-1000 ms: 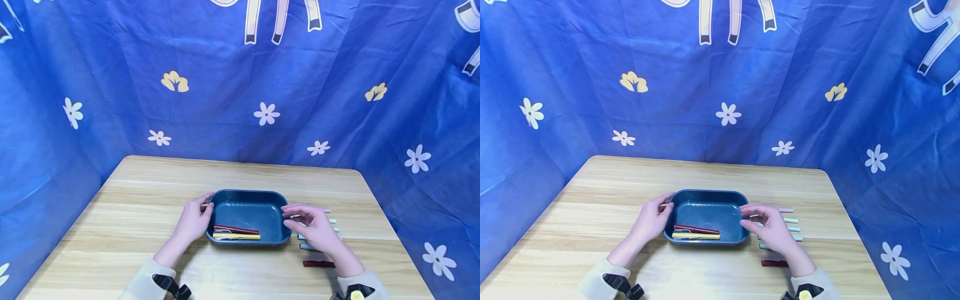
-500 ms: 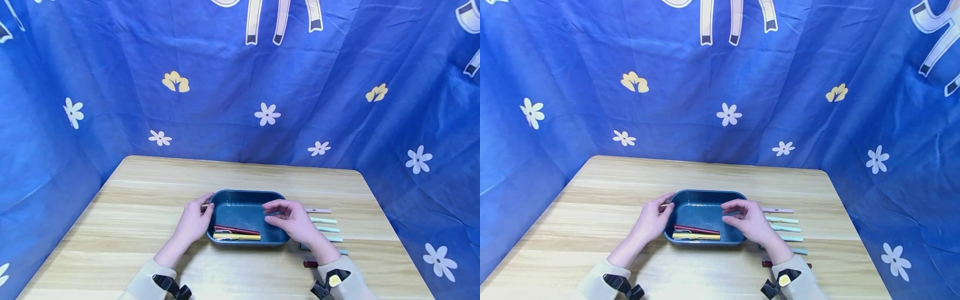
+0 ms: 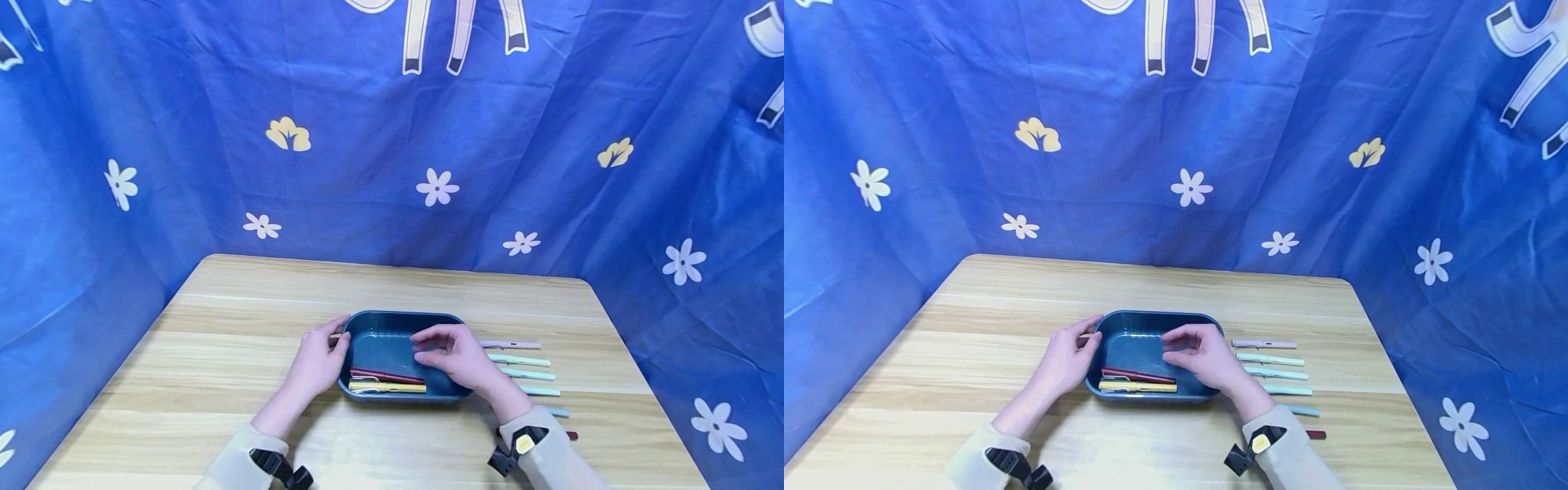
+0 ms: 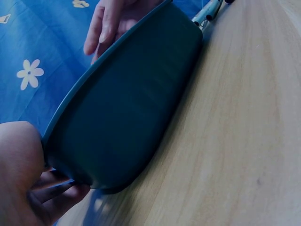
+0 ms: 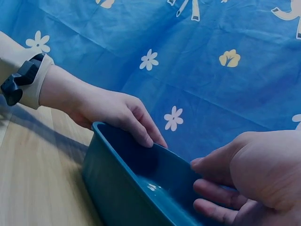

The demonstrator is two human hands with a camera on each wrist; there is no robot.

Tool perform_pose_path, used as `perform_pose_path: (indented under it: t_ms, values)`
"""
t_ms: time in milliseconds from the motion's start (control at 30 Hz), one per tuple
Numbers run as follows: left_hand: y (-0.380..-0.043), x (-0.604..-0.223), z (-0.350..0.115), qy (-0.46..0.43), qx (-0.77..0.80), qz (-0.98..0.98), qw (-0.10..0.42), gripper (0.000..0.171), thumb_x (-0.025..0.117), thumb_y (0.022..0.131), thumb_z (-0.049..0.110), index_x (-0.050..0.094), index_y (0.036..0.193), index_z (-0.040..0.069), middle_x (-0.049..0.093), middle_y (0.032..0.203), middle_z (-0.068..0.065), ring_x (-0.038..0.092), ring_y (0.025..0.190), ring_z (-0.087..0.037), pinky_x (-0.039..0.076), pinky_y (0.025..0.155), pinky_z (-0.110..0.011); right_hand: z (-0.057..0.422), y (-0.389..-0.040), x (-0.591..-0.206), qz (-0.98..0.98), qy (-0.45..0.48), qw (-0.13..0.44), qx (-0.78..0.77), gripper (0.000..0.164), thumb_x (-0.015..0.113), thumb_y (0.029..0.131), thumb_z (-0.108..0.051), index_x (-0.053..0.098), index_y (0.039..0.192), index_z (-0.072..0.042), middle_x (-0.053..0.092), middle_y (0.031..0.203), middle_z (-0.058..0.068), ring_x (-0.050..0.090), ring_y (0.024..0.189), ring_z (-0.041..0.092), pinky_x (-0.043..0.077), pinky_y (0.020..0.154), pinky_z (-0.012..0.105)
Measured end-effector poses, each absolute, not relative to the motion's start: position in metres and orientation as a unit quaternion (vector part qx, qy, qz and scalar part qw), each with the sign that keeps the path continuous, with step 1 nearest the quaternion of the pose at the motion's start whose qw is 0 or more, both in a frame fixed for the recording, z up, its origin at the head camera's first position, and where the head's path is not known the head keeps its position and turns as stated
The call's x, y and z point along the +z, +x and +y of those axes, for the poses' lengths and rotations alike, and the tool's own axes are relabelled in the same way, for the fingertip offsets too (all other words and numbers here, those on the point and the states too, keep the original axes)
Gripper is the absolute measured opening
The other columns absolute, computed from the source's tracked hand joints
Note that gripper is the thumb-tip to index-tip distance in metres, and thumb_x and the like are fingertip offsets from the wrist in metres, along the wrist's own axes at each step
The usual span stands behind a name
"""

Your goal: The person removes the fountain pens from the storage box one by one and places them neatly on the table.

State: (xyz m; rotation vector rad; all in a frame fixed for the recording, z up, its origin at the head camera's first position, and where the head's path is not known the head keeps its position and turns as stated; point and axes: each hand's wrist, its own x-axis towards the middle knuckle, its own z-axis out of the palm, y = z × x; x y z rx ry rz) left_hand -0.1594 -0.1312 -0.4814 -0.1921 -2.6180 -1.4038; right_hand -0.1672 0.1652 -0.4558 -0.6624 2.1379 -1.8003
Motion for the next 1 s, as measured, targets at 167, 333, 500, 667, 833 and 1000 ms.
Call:
perform_pose_path:
  t_ms: [167, 333, 500, 667, 833, 1000]
  values:
    - [-0.160, -0.482, -0.131, -0.064, -0.472, -0.875, 0.082, 0.039, 0.062, 0.105, 0.011, 0.064, 0.142, 0.000, 0.073, 0.124, -0.021, 0.075, 0.105, -0.032, 0.061, 0.095, -0.047, 0.155, -0.170, -0.460, 0.742, -0.217, 0.160, -0.613, 0.034, 0.078, 0.096, -0.004, 0.070, 0.127, 0.008, 0.070, 0.126, 0.027, 0.072, 0.112, 0.034, 0.062, 0.090, 0.033]
    - [-0.159, -0.482, -0.131, -0.064, -0.471, -0.876, 0.083, 0.039, 0.062, 0.105, 0.011, 0.064, 0.143, -0.001, 0.073, 0.125, -0.022, 0.075, 0.106, -0.032, 0.060, 0.096, -0.048, 0.146, -0.171, -0.462, 0.745, -0.206, 0.193, -0.605, 0.032, 0.077, 0.096, -0.001, 0.071, 0.126, 0.008, 0.070, 0.123, 0.026, 0.074, 0.105, 0.025, 0.063, 0.088, 0.034]
    - [-0.160, -0.482, -0.130, -0.063, -0.469, -0.877, 0.085, 0.039, 0.062, 0.105, 0.010, 0.064, 0.143, 0.000, 0.072, 0.125, -0.021, 0.075, 0.107, -0.032, 0.060, 0.096, -0.047, 0.135, -0.173, -0.467, 0.761, -0.200, 0.205, -0.583, 0.030, 0.079, 0.093, 0.001, 0.073, 0.122, 0.007, 0.075, 0.113, 0.023, 0.075, 0.100, 0.023, 0.063, 0.085, 0.031]
    - [-0.159, -0.481, -0.130, -0.071, -0.472, -0.874, 0.093, 0.039, 0.061, 0.105, 0.008, 0.063, 0.142, -0.003, 0.073, 0.124, -0.023, 0.075, 0.105, -0.033, 0.061, 0.095, -0.048, 0.128, -0.176, -0.471, 0.777, -0.199, 0.209, -0.560, 0.028, 0.080, 0.091, 0.001, 0.074, 0.118, 0.006, 0.076, 0.110, 0.021, 0.075, 0.098, 0.022, 0.062, 0.086, 0.031]
    - [-0.159, -0.481, -0.129, -0.069, -0.475, -0.872, 0.094, 0.038, 0.061, 0.105, 0.008, 0.063, 0.142, -0.002, 0.073, 0.124, -0.022, 0.075, 0.105, -0.033, 0.060, 0.095, -0.048, 0.123, -0.177, -0.470, 0.801, -0.201, 0.200, -0.527, 0.029, 0.084, 0.088, 0.002, 0.076, 0.115, 0.005, 0.077, 0.108, 0.016, 0.075, 0.095, 0.020, 0.063, 0.086, 0.032]
    - [-0.159, -0.481, -0.129, -0.066, -0.473, -0.873, 0.093, 0.038, 0.062, 0.105, 0.008, 0.064, 0.142, -0.003, 0.073, 0.123, -0.022, 0.075, 0.105, -0.033, 0.061, 0.095, -0.049, 0.118, -0.178, -0.468, 0.823, -0.207, 0.199, -0.490, 0.029, 0.085, 0.085, 0.004, 0.077, 0.113, 0.004, 0.077, 0.107, 0.011, 0.074, 0.090, 0.016, 0.063, 0.084, 0.031]
